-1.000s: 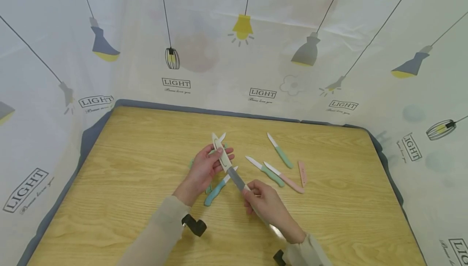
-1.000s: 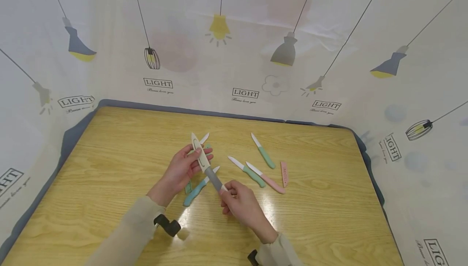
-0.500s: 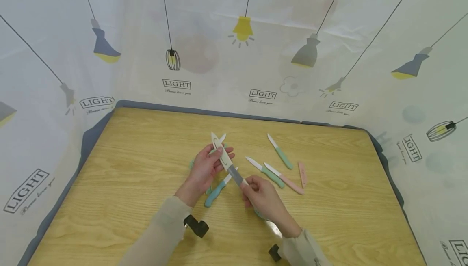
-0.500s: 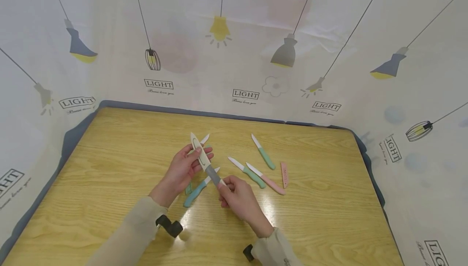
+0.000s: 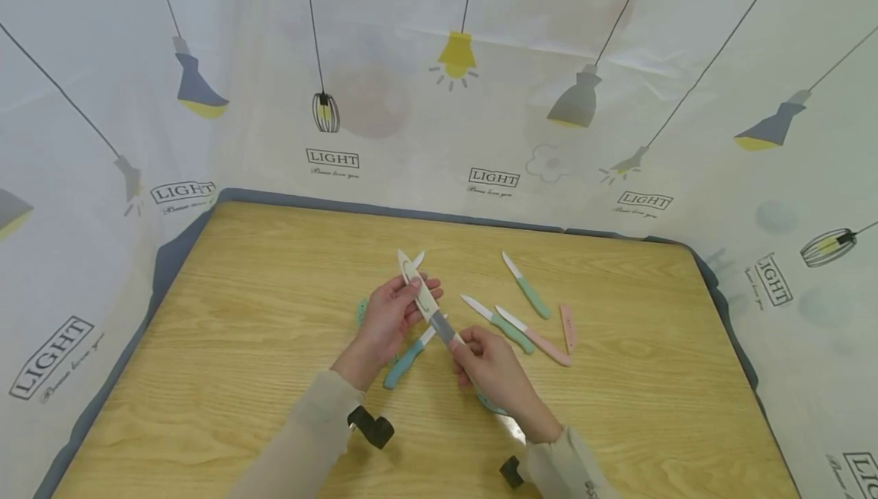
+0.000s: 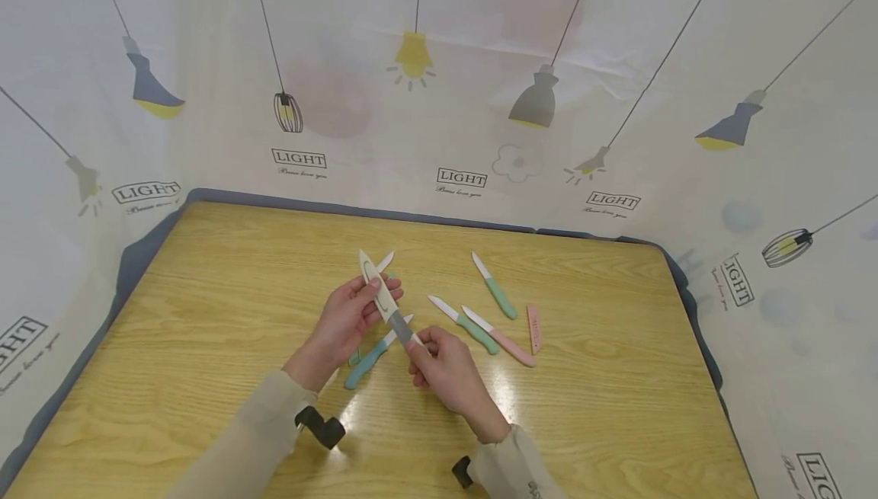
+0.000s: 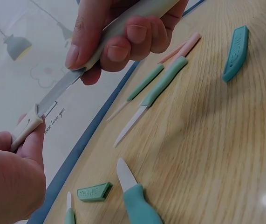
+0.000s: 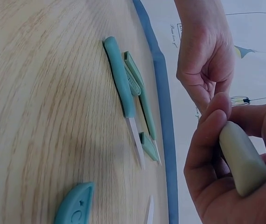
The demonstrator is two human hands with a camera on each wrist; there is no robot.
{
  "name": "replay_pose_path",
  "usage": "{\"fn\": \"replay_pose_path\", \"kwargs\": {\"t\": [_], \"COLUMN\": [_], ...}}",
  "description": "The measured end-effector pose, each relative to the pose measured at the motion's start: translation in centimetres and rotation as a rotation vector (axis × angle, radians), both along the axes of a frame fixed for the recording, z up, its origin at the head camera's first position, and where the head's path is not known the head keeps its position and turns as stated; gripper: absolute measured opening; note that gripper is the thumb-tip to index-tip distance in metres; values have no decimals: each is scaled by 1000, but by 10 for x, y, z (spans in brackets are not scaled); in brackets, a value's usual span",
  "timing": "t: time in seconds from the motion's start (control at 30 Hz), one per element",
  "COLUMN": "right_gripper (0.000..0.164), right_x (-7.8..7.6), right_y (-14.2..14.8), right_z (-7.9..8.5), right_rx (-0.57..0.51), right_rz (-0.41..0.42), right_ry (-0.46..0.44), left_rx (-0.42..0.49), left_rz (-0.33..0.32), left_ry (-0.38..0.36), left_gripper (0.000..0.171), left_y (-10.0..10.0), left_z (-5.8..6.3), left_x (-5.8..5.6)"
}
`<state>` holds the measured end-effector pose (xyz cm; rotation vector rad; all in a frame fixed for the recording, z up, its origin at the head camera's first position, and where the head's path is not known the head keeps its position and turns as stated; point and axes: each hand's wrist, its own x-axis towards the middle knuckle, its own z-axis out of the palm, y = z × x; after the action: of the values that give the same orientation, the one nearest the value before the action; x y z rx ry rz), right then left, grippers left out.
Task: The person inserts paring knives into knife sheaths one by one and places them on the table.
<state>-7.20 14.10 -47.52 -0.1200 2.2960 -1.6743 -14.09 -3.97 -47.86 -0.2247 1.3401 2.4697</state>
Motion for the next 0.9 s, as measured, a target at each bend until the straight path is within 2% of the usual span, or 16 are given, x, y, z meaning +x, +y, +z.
{"fn": "replay_pose_path", "kwargs": {"t": [0.27, 0.63, 0.9], "right_gripper": [24, 24, 23], "right_x": [-2, -6, -7], "right_y": [-2, -5, -7], "right_z": [-1, 0, 0], "right_rx": [-11, -43, -54], "right_rz": [3, -14, -27], "right_ry": [0, -10, -9], "left_rx": [-23, -17, -27], "left_rz": [6, 27, 25], "left_ry": [11, -12, 13], "left_gripper": [33, 33, 32], "left_y": [1, 5, 6], "left_z": [2, 3, 3], "left_x": [2, 2, 5]}}
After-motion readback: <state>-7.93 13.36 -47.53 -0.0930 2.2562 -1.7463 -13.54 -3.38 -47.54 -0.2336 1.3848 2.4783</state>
